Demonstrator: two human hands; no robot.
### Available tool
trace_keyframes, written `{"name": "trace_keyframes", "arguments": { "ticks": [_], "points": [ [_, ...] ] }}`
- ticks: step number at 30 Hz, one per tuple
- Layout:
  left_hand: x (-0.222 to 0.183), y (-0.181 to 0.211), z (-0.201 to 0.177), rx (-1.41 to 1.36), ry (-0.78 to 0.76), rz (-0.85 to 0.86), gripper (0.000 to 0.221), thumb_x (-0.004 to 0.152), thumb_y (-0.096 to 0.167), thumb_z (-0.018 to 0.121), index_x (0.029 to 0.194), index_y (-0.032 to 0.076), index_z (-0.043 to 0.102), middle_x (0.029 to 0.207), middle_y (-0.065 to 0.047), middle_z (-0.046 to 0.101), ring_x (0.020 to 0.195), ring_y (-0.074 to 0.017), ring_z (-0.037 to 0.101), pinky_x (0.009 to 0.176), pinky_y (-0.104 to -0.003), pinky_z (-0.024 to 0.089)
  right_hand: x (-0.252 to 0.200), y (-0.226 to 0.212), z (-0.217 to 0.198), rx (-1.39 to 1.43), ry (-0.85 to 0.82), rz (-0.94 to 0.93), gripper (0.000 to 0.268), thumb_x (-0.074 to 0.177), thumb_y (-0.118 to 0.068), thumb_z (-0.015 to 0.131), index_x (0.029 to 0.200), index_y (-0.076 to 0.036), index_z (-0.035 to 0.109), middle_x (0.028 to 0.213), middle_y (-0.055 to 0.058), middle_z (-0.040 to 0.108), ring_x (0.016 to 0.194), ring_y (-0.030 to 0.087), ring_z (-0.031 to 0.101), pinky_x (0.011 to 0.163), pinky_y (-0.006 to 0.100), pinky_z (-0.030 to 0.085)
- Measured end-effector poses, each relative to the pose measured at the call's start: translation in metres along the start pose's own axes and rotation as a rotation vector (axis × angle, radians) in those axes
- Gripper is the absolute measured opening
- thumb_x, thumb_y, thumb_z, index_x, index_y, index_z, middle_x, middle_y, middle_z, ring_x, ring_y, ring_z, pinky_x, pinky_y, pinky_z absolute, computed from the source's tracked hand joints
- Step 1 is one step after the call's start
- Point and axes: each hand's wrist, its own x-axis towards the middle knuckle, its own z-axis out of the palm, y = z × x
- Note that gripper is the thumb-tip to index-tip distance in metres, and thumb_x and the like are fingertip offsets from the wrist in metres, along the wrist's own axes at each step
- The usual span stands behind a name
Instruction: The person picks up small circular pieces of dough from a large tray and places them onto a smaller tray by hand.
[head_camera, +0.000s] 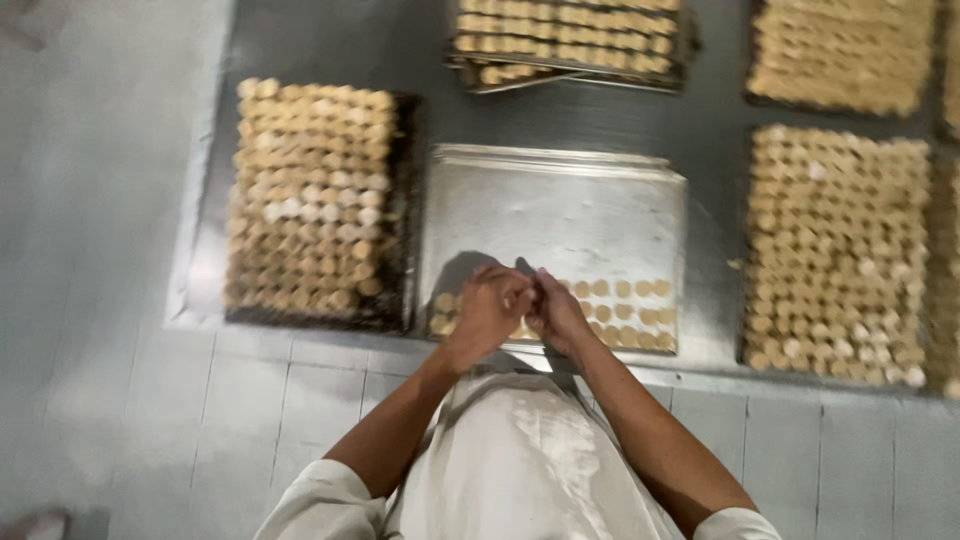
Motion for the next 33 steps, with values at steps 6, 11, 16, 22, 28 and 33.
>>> {"name": "trace_keyframes", "arguments": {
  "ticks": [6,11,16,22,28,33],
  "points": [
    [-0.086,-0.045,-0.081,-0.094,0.212,-0.26,0.013,0.09,0.012,0.07,0.09,0.0,0.067,0.087,-0.015,0.068,0.077,-0.0297,0.067,0.068,-0.04,0.054,0.048,-0.007,0.102,-0.952,-0.114,-0.289,0.031,0.097,-0.023,0.06,0.124,-0.008,0.066,0.113,0.008,0.071,0.093,0.02,0.069,0.077,0.034,0.057],
    [-0.172,-0.06,-0.1,-0.044,0.293,-0.593,0.016,0.09,0.015,0.07,0.09,-0.001,0.067,0.082,-0.016,0.069,0.073,-0.0288,0.066,0.068,-0.04,0.053,0.064,0.005,0.193,-1.507,-0.144,-0.843,0.037,0.093,-0.029,0.074,0.124,-0.01,0.064,0.111,0.012,0.074,0.102,0.031,0.07,0.086,0.045,0.056],
    [-0.208,-0.056,-0.099,-0.143,0.318,-0.749,0.019,0.091,0.019,0.069,0.098,0.002,0.072,0.089,-0.013,0.074,0.077,-0.0244,0.069,0.07,-0.038,0.055,0.074,0.042,0.244,-1.854,-0.221,-0.512,0.076,0.086,-0.038,0.081,0.14,-0.002,0.043,0.105,0.019,0.068,0.09,0.035,0.067,0.074,0.047,0.056],
    [-0.211,-0.047,-0.11,-0.191,0.298,-0.746,0.017,0.091,0.018,0.068,0.096,0.002,0.072,0.089,-0.014,0.073,0.077,-0.024,0.068,0.069,-0.038,0.055,0.07,0.052,0.237,-1.693,-0.132,-0.431,0.052,0.088,-0.018,0.073,0.134,-0.007,0.051,0.1,0.013,0.069,0.082,0.028,0.07,0.069,0.04,0.06],
    [-0.213,-0.054,-0.122,-0.207,0.295,-0.752,0.018,0.091,0.018,0.069,0.097,0.002,0.07,0.089,-0.013,0.072,0.073,-0.0244,0.067,0.068,-0.038,0.055,0.069,0.045,0.223,-1.507,-0.128,-0.801,0.034,0.09,-0.013,0.073,0.12,-0.007,0.059,0.113,0.011,0.063,0.083,0.022,0.07,0.07,0.037,0.058],
    [-0.211,-0.061,-0.121,-0.215,0.273,-0.722,0.017,0.091,0.018,0.069,0.098,0.003,0.071,0.09,-0.012,0.072,0.073,-0.0246,0.067,0.069,-0.038,0.054,0.095,0.051,0.231,-1.607,-0.04,-0.652,0.022,0.088,-0.009,0.068,0.108,-0.008,0.062,0.109,0.011,0.063,0.077,0.022,0.065,0.061,0.035,0.055]
  ]
}}
